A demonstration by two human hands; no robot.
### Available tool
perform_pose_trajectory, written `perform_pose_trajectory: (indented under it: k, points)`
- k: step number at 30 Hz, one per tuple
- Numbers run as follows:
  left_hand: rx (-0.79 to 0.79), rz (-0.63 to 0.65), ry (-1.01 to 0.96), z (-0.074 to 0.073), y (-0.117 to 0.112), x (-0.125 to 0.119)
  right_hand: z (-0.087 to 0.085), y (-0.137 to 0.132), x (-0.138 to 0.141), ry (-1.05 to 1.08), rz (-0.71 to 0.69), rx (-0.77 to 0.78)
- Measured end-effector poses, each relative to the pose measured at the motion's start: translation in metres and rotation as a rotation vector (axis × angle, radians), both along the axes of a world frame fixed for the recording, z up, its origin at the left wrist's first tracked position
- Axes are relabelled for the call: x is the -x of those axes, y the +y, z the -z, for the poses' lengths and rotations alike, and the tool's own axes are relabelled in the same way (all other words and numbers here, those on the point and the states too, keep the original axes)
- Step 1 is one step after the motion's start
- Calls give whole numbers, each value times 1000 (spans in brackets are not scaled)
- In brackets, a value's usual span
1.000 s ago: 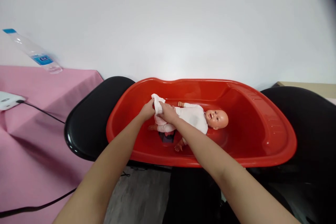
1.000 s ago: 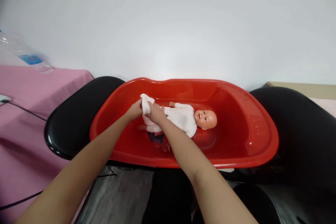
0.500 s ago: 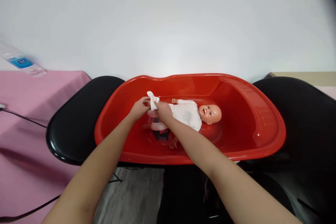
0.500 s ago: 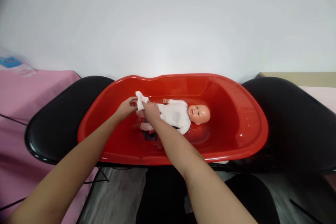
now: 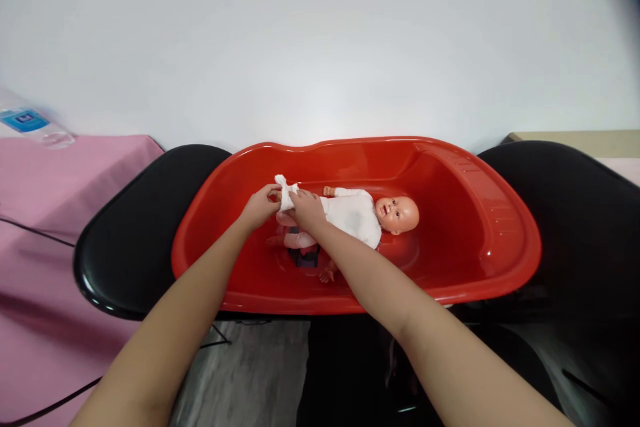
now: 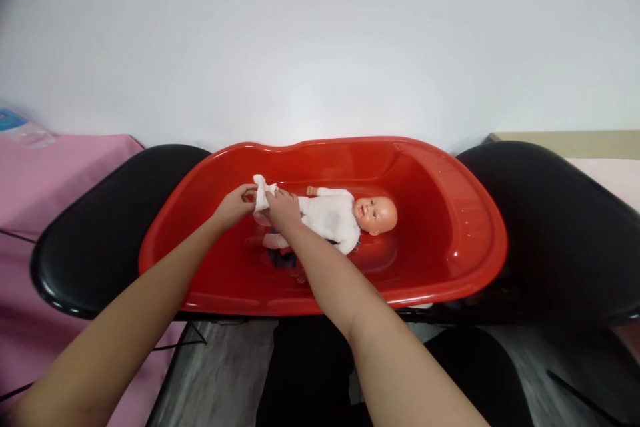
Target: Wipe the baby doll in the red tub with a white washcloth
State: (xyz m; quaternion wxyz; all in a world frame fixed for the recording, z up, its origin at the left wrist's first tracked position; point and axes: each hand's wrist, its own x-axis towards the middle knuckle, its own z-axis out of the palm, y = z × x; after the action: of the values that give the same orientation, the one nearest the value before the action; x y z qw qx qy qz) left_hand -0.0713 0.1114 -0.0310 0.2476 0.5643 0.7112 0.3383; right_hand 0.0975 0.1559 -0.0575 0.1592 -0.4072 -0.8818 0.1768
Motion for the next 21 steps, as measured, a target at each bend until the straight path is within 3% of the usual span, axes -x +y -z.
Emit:
perform_pose_trajectory:
  k: [14, 21]
  points:
    - [47, -59, 114, -4, -2, -3, -10, 8, -7, -41, -37, 37]
    - [64, -26, 130, 1, 1, 3, -14, 7, -4, -69, 4, 29]
